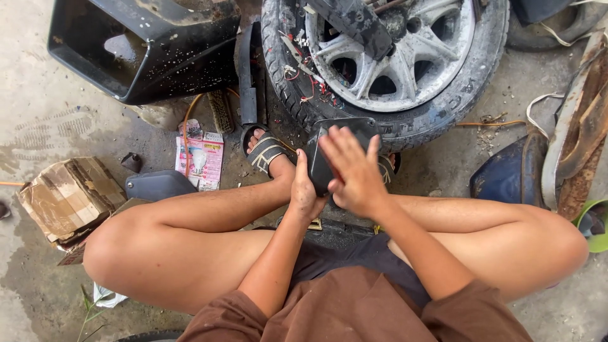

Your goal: Sanding a black plastic motorcycle part with sandpaper and water to smooth the surface.

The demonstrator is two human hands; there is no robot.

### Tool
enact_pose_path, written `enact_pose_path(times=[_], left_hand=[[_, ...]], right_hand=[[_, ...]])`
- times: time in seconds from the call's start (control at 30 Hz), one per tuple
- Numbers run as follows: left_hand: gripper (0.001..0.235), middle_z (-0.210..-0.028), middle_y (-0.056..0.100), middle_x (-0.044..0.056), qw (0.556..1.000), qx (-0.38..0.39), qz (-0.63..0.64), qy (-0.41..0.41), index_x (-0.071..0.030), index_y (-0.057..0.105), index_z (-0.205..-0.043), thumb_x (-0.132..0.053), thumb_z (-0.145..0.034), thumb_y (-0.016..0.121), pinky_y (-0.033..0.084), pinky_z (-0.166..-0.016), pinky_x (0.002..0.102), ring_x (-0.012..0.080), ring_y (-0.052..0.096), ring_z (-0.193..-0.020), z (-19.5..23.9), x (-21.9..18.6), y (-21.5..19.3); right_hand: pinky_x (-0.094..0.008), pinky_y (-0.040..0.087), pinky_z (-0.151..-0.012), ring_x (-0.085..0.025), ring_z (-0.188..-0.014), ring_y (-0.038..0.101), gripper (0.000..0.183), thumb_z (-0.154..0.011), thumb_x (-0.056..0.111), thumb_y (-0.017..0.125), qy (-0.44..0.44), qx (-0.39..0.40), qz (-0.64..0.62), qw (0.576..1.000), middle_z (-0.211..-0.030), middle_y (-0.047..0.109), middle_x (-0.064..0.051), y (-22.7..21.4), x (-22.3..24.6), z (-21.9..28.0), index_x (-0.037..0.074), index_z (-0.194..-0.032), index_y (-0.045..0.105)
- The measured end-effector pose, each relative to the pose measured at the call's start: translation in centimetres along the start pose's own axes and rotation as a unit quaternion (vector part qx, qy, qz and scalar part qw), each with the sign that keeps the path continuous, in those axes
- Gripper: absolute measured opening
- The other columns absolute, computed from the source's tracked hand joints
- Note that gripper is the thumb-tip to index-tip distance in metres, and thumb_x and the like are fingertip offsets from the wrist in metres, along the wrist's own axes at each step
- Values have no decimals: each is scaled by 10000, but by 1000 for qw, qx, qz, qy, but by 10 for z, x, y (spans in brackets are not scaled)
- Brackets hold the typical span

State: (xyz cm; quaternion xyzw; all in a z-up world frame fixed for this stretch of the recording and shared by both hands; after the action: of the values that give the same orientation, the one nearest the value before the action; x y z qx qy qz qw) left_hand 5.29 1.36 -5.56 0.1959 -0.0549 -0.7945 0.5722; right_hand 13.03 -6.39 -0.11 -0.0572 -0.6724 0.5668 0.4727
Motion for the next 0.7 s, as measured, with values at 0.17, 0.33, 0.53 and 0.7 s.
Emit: enact_pose_path(times=[0.17, 0.33, 0.53, 0.7], left_hand=[[708, -1057, 609, 241, 999, 23, 36, -7, 62, 651, -1155, -583, -871, 718, 612, -725, 437, 312, 671, -1002, 4, -6, 7], [649, -955, 623, 161, 985, 10, 169, -46, -6, 631, -1053, -603, -837, 765, 675, -720, 436, 293, 693, -858, -8, 20, 4], [532, -764, 633, -29, 980, 93, 165, -58, -183, 669, -856, -710, -914, 619, 589, -540, 211, 119, 672, -661, 1, 11, 12], [540, -731, 630, 63, 990, 86, 115, 0, -72, 679, -842, -609, -870, 732, 438, -376, 222, 167, 644, -612, 5, -2, 16]], right_hand=[[-808, -50, -1079, -401, -1542, 226, 899, -996, 736, 70, 19, -15, 28, 999, -1675, 267, -200, 1, 0, -1, 144, -1650, 243], [-841, 16, -1074, -331, -1538, 252, 839, -905, 569, 494, -9, 4, 64, 998, -1637, 346, -133, 9, -12, 1, 168, -1624, 334], [-733, -118, -1146, -301, -1566, 216, 1130, -775, 965, 207, -93, 30, 37, 995, -1678, 307, -95, 13, 62, 24, 204, -1592, 381], [-759, -78, -1121, -349, -1547, 252, 871, -966, 716, 207, -42, -15, 45, 998, -1672, 304, -157, -9, 23, 1, 162, -1631, 308]])
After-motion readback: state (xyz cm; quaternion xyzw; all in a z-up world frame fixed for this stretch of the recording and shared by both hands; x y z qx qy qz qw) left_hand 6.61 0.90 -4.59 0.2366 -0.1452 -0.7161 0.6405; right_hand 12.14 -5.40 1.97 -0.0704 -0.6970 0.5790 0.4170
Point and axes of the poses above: each hand's wrist, its own z-axis away from the middle knuckle, its own y-axis out of the palm, x = y × z, the point moved 10 cm from there along -z, towards the middle knuckle
